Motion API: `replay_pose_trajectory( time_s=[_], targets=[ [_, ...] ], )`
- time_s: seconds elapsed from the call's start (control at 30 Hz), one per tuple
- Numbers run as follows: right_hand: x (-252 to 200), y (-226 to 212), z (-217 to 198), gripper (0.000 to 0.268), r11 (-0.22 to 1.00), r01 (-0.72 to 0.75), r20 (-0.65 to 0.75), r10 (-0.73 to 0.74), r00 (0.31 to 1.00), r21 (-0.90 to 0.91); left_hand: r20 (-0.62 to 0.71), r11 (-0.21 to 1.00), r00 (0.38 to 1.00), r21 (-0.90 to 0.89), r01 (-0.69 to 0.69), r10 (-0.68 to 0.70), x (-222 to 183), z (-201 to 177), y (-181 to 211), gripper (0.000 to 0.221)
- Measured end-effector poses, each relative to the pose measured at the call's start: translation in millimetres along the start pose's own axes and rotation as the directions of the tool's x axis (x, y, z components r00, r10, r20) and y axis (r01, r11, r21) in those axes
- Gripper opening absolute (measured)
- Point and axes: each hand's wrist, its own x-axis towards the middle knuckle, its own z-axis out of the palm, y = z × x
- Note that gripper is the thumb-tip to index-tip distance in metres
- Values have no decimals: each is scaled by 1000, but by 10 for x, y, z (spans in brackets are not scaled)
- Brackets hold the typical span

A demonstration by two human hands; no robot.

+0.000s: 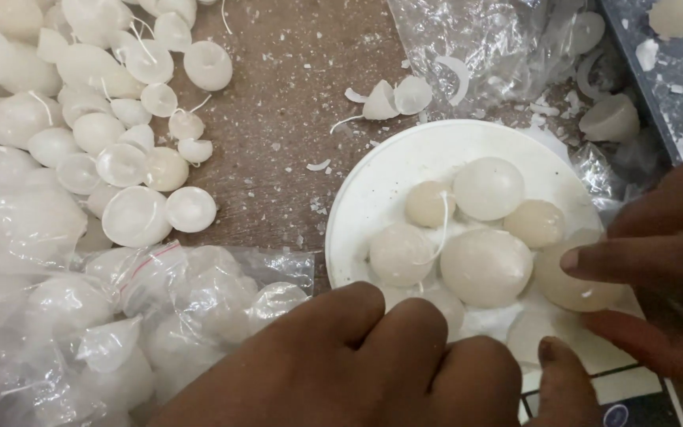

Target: The person picks up white wick candles from a large pile on the table and places them one at a time onto a digital kitchen scale to weigh a batch. They then open a clear ziplock bag, transfer the weighed candles into it, and seal the bag.

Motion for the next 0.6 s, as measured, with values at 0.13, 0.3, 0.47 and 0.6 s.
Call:
replay_pose_trajectory(
  time_s=[0.13, 0.3, 0.47, 0.6],
  targets=[
    [236, -257, -89, 54, 1000, -5, -25, 4, 1000, -25, 19, 994, 998, 91, -56, 54, -14, 26, -22, 23],
    [216, -393, -35, 52, 992, -119, 73, 115, 991, 47, 4, 1000, 1000, 22, -20, 20, 67, -109, 57, 36],
    [-101, 821, 4, 53, 999, 33, 333, -23, 943, -24, -22, 997, 999, 71, -36, 38, 42, -14, 118, 43],
    [242, 1103, 126, 56, 981, 189, 592, -124, 796, -48, -106, 991, 988, 86, -107, 115, 79, 99, 91, 33]
  ],
)
